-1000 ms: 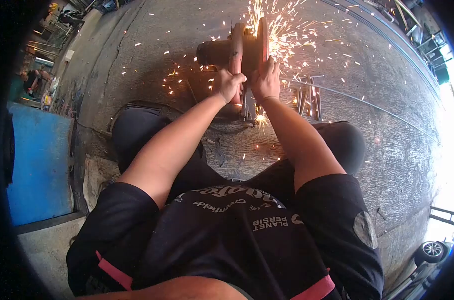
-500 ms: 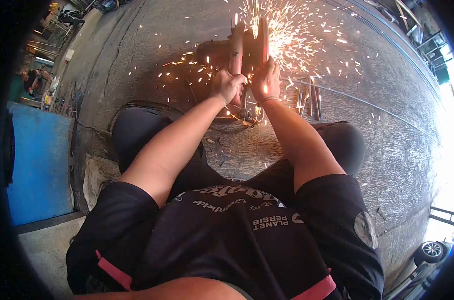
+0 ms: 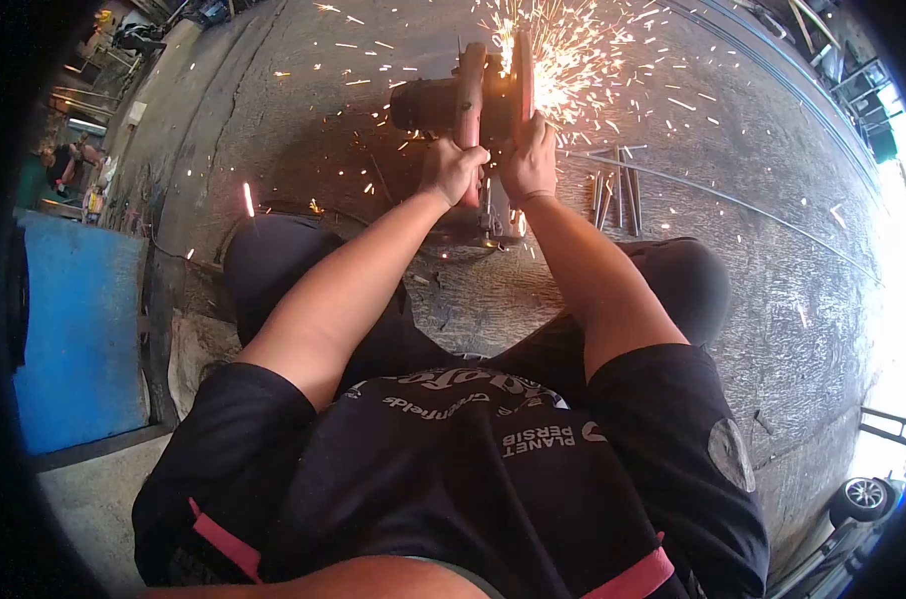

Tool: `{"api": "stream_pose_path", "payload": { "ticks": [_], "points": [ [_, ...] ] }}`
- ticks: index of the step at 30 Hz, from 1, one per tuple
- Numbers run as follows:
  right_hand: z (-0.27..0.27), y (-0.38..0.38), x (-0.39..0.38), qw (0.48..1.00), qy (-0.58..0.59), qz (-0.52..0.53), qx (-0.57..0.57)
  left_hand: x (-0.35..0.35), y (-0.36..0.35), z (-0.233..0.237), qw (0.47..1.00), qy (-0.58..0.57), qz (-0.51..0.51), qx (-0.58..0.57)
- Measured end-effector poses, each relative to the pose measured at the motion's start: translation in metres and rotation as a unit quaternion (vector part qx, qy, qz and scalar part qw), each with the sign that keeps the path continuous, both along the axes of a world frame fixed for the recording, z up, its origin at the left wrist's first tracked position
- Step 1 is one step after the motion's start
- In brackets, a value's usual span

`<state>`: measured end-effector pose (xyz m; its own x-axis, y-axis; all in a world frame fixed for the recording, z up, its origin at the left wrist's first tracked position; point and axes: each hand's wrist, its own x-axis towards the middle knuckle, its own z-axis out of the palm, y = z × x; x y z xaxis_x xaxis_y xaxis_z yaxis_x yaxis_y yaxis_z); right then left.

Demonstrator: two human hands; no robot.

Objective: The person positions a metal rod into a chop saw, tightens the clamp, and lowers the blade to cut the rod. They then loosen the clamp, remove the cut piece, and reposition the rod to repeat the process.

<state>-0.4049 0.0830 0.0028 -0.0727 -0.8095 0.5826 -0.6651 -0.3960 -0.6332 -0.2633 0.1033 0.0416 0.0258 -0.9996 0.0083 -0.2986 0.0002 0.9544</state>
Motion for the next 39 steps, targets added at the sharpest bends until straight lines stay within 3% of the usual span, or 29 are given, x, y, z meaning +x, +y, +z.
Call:
{"api": "stream_pose_path", "payload": {
  "ticks": [4,7,10,13,18,20,27,30,36,39],
  "points": [
    [-0.001,0.0,0.0,1.0,-0.01,-0.004,0.017,-0.002,-0.003,-0.009,0.998,0.002,0.032,-0.055],
    [0.004,0.004,-0.001,1.0,-0.008,0.012,-0.002,-0.007,0.015,0.025,0.999,0.036,0.016,-0.032],
    [0.006,0.006,0.001,0.998,-0.007,-0.003,0.058,0.002,-0.012,-0.027,0.999,0.023,-0.008,-0.026],
    [0.001,0.003,0.001,0.999,0.041,-0.011,-0.006,0.002,-0.015,-0.033,0.999,0.015,0.001,-0.048],
    [0.002,0.006,0.0,1.0,0.01,0.005,-0.009,-0.004,-0.004,-0.02,0.995,0.072,0.03,-0.056],
    [0.002,0.005,-0.001,1.0,0.003,0.011,0.01,-0.001,-0.003,-0.016,1.0,0.016,0.008,-0.025],
    [-0.005,0.005,0.0,1.0,0.013,-0.002,0.002,-0.003,0.0,-0.014,0.999,0.002,0.025,-0.034],
    [-0.007,0.003,-0.001,1.0,0.01,0.003,0.015,-0.006,0.0,-0.014,0.994,0.058,0.05,-0.073],
    [-0.009,0.002,-0.001,1.0,0.016,-0.002,0.0,-0.001,0.002,-0.01,1.0,-0.019,-0.001,0.005],
    [-0.004,0.005,-0.002,1.0,0.019,0.005,-0.001,-0.004,0.003,-0.005,0.996,0.058,0.013,-0.073]
  ]
}}
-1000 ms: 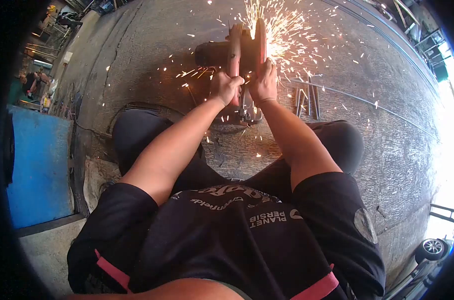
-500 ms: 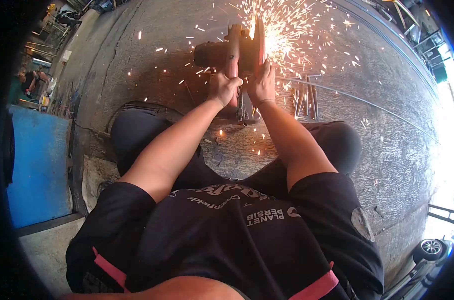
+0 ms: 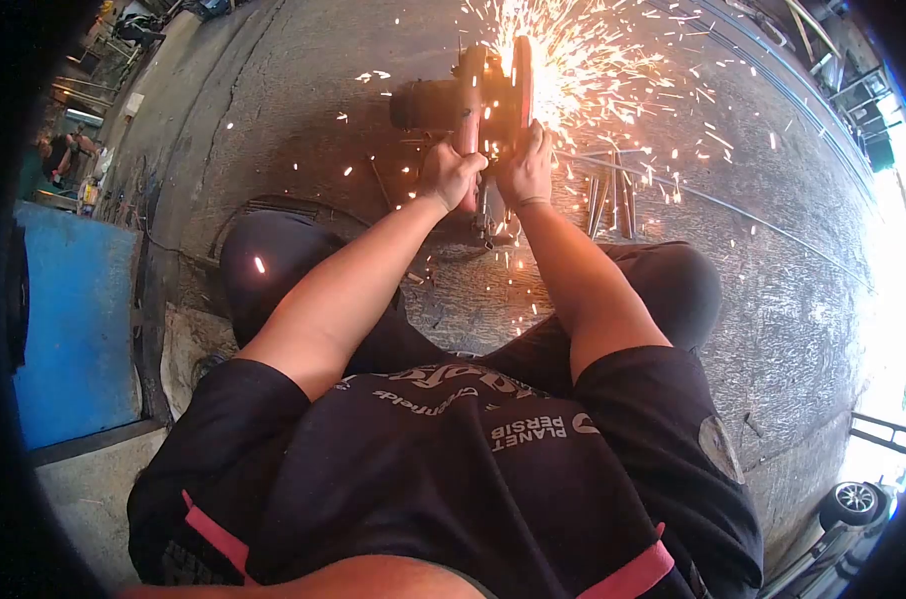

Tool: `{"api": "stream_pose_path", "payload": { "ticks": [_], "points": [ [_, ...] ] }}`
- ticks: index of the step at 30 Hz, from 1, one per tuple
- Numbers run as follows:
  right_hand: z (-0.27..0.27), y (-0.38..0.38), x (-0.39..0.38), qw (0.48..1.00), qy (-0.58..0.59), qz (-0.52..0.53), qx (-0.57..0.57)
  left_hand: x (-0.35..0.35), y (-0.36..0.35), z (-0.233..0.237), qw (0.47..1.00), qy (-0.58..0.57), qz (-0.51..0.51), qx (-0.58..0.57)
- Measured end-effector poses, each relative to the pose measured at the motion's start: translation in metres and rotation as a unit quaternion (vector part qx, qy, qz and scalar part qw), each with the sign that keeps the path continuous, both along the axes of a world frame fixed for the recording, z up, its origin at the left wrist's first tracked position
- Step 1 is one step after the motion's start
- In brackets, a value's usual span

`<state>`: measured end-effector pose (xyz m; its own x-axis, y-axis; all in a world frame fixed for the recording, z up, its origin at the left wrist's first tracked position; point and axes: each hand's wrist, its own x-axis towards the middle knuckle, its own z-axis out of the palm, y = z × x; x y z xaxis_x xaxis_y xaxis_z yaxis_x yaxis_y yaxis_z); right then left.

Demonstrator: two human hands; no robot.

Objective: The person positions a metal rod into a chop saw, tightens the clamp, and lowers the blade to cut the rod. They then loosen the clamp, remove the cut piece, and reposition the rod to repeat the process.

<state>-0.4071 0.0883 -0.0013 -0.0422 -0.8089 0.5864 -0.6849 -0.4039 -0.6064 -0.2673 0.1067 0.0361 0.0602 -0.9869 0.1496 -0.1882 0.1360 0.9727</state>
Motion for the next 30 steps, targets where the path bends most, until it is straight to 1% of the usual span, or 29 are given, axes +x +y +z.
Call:
{"api": "stream_pose_path", "payload": {
  "ticks": [2,4,5,6,7,8,9,10,12,13,14,16,18,21,25,27,28,30],
  "points": [
    [-0.004,0.001,-0.001,1.0,-0.002,0.007,0.013,0.0,0.006,0.009,0.997,-0.072,0.023,0.035],
    [-0.016,0.0,0.0,1.0,0.013,-0.005,-0.01,0.002,0.01,-0.002,0.996,-0.08,0.018,0.025],
    [-0.019,0.004,0.0,1.0,0.015,-0.004,0.007,0.001,0.012,0.0,0.996,-0.089,0.014,0.012],
    [-0.023,0.011,-0.002,0.997,0.017,-0.005,0.079,-0.003,0.019,-0.001,0.998,-0.048,0.026,-0.004],
    [-0.025,0.008,-0.003,0.998,0.024,-0.006,0.055,-0.003,0.021,0.0,0.996,-0.082,0.031,-0.028],
    [-0.028,0.011,-0.003,0.999,0.031,-0.006,0.036,-0.003,0.03,0.017,0.991,-0.116,0.037,-0.048],
    [-0.031,0.012,-0.002,0.999,0.032,-0.003,0.04,-0.001,0.026,0.001,0.992,-0.115,0.039,-0.043],
    [-0.032,0.015,-0.003,0.999,0.048,-0.013,0.021,0.001,0.018,-0.024,0.996,-0.085,0.025,0.01],
    [-0.027,0.008,-0.002,0.998,0.063,-0.023,-0.013,0.002,0.008,-0.032,0.997,-0.054,0.012,0.05],
    [-0.027,0.009,-0.002,0.999,0.048,-0.013,0.008,0.002,0.006,-0.038,0.998,-0.047,0.009,0.045],
    [-0.026,0.011,-0.003,0.999,0.034,-0.004,0.03,0.001,0.009,-0.033,0.998,-0.052,0.008,0.033],
    [-0.025,0.011,-0.003,0.999,0.031,-0.003,0.026,0.0,0.014,-0.025,0.998,-0.056,0.008,0.019],
    [-0.022,0.013,-0.003,0.999,0.037,-0.004,0.026,-0.002,0.02,-0.014,0.998,0.0,-0.004,0.07],
    [-0.021,0.013,-0.002,0.999,0.029,-0.01,0.013,-0.002,0.018,-0.016,0.996,0.027,-0.006,0.083],
    [-0.019,0.011,-0.001,1.0,0.017,-0.016,0.018,-0.002,0.017,-0.01,0.995,0.025,-0.013,0.093],
    [-0.017,0.009,-0.002,1.0,0.013,-0.014,0.022,-0.004,0.015,-0.006,0.993,0.069,-0.019,0.098],
    [-0.014,0.006,-0.001,1.0,0.013,-0.015,0.024,-0.004,0.013,-0.003,0.992,0.069,-0.02,0.099],
    [-0.012,0.003,-0.002,1.0,0.007,-0.013,-0.011,-0.004,0.012,0.007,0.989,0.084,-0.032,0.117]
  ]
}}
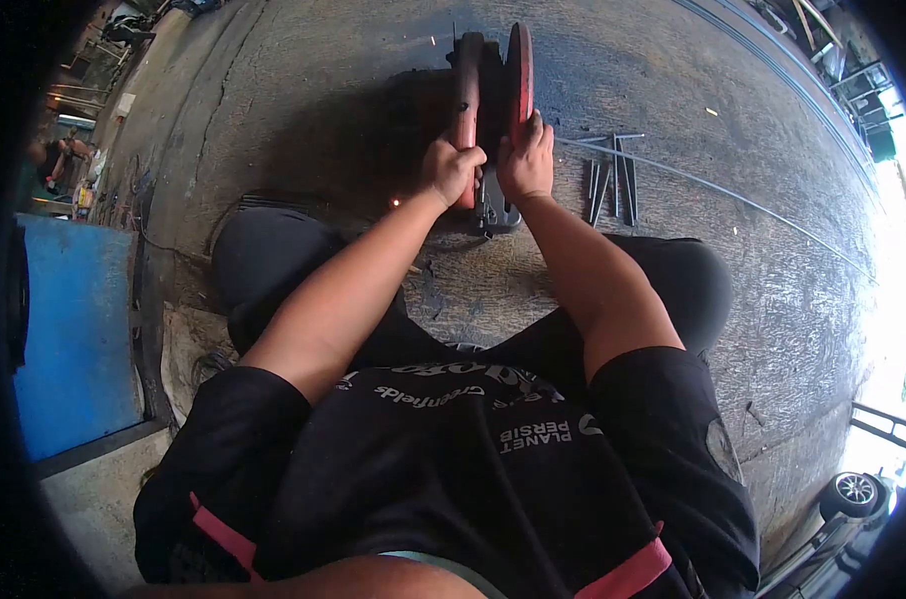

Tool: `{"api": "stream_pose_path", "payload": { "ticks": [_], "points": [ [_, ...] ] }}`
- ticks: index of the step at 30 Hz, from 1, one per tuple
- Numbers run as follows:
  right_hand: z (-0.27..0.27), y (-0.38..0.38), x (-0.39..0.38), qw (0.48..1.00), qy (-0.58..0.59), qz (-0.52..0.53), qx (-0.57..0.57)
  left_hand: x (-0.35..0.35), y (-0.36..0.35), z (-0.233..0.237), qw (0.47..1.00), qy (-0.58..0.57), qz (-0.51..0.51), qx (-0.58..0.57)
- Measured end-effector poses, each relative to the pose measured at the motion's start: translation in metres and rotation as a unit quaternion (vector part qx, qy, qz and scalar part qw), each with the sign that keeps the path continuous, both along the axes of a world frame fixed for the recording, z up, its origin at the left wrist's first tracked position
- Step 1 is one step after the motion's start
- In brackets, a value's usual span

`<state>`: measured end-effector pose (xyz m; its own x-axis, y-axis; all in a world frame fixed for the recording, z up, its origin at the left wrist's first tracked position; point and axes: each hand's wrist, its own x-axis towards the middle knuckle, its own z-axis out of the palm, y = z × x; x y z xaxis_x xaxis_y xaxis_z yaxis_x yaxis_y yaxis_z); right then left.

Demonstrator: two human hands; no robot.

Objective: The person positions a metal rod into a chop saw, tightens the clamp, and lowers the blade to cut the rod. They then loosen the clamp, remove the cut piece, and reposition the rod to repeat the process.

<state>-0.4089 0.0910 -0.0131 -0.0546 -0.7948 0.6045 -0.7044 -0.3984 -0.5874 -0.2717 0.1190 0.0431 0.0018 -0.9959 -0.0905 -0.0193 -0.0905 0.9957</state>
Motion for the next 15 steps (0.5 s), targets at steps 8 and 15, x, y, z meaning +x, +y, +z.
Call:
{"api": "stream_pose_path", "payload": {
  "ticks": [8,15],
  "points": [
    [0.026,-0.015,0.0,1.0,-0.002,-0.009,0.007,-0.001,-0.019,0.028,0.998,-0.041,0.006,0.042],
    [0.064,-0.04,-0.002,1.0,0.005,-0.006,-0.017,0.001,-0.05,0.063,0.998,-0.033,-0.003,0.046]
  ]
}}
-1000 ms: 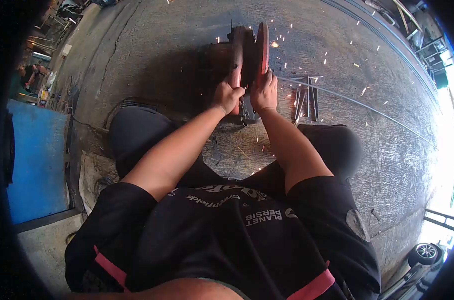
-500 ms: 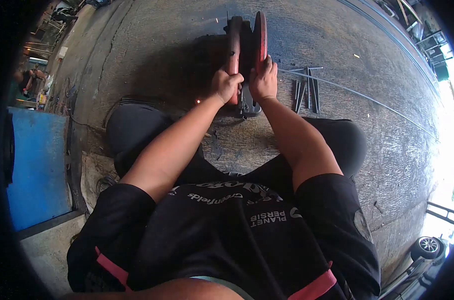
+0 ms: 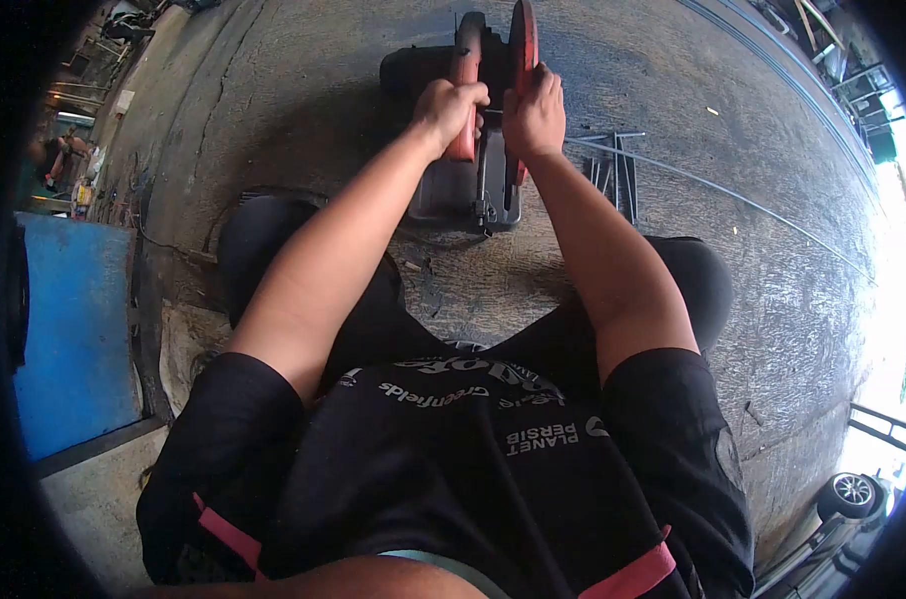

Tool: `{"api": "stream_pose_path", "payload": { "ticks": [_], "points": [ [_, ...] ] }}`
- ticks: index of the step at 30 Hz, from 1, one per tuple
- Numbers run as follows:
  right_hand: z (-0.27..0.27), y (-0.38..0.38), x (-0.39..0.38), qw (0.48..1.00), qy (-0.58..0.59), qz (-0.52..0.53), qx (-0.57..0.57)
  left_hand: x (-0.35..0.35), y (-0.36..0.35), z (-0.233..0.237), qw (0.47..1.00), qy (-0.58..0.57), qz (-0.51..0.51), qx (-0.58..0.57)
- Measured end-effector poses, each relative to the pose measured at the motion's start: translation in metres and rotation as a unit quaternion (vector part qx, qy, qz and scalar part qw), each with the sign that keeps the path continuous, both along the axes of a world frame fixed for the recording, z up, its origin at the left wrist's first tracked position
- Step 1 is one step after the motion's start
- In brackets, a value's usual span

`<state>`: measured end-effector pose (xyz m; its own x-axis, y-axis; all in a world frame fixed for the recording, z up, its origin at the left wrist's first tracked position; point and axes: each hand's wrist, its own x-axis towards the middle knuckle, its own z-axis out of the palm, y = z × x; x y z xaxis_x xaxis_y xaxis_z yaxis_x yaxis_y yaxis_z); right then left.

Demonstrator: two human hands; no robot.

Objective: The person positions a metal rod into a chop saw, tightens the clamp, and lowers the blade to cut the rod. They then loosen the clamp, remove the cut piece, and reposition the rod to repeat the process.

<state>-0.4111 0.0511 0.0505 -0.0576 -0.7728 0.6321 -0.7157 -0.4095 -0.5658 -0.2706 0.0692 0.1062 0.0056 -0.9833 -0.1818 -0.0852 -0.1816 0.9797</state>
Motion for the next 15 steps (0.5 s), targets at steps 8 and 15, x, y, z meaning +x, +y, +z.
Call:
{"api": "stream_pose_path", "payload": {
  "ticks": [8,15],
  "points": [
    [0.053,-0.052,-0.003,0.996,0.031,-0.022,0.077,0.001,-0.047,0.066,0.997,0.056,-0.041,0.032],
    [0.079,-0.097,-0.001,0.993,0.113,-0.03,0.033,0.006,-0.099,0.1,0.993,-0.004,-0.103,0.057]
  ]
}}
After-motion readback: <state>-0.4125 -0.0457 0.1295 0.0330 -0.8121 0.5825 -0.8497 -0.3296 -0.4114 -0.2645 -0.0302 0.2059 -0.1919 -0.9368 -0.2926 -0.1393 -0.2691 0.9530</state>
